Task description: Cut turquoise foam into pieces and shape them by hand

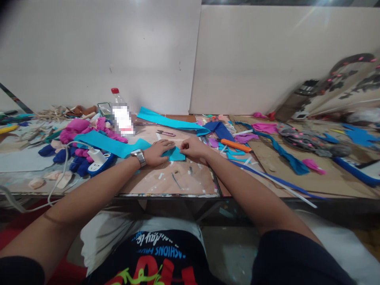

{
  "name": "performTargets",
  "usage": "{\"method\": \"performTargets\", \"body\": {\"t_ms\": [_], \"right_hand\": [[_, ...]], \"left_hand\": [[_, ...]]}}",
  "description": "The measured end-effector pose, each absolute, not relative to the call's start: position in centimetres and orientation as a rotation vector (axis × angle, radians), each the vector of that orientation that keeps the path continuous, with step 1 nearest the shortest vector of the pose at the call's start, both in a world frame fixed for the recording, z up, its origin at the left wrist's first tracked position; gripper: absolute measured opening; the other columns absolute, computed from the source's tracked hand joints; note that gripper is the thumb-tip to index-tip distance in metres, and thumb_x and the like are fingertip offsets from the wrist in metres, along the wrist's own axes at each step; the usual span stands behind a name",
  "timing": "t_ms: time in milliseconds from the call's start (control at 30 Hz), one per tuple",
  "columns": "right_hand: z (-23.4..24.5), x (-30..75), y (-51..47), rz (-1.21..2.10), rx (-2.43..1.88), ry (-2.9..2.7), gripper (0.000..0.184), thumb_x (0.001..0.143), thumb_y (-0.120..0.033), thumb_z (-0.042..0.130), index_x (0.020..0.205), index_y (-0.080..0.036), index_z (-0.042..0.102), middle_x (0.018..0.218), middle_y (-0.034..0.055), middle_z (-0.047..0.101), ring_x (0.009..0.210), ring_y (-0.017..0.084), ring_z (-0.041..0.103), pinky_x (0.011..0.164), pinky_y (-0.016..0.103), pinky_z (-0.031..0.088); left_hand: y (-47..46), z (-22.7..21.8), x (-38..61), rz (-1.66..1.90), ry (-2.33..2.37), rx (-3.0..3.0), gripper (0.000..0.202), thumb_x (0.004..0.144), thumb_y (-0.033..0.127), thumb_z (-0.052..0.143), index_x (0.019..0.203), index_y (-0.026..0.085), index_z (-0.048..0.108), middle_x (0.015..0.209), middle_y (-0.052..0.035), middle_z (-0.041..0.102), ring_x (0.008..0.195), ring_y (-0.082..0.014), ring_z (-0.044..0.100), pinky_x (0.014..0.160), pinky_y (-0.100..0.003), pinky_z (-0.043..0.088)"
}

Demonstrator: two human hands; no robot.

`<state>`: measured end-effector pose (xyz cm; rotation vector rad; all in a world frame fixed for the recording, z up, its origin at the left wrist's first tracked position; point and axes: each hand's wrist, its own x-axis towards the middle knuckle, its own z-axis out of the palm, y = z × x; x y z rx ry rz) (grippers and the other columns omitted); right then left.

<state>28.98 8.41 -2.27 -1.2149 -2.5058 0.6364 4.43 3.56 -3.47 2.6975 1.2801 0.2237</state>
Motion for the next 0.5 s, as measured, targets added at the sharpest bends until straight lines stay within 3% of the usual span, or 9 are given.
{"method": "performTargets", "body": {"t_ms": [200, 500], "right_hand": [[-1.74, 28.81, 8.20, 0.449, -1.284, -2.512, 0.016, 0.082, -0.028, 0.067, 0.085, -0.016, 0.077, 0.080, 0.0048, 0.076, 0.072, 0.016, 0.065, 0.064, 0.024, 0.042], [-1.88, 28.75, 8.08, 0.470, -1.275, -2.494, 0.016, 0.082, -0.027, 0.066, 0.087, -0.016, 0.077, 0.081, 0.0043, 0.075, 0.071, 0.015, 0.063, 0.064, 0.024, 0.042]], "left_hand": [[3.34, -3.05, 4.61, 0.306, 1.251, 2.726, 0.069, 0.089, 0.044, 0.055, 0.154, 0.023, 0.045, 0.165, -0.0114, 0.038, 0.151, -0.0350, 0.032, 0.121, -0.060, 0.031], [3.13, -2.97, 4.61, 0.299, 1.234, 2.735, 0.056, 0.092, 0.041, 0.052, 0.146, 0.027, 0.056, 0.165, -0.0070, 0.040, 0.150, -0.0342, 0.035, 0.121, -0.060, 0.031]]}}
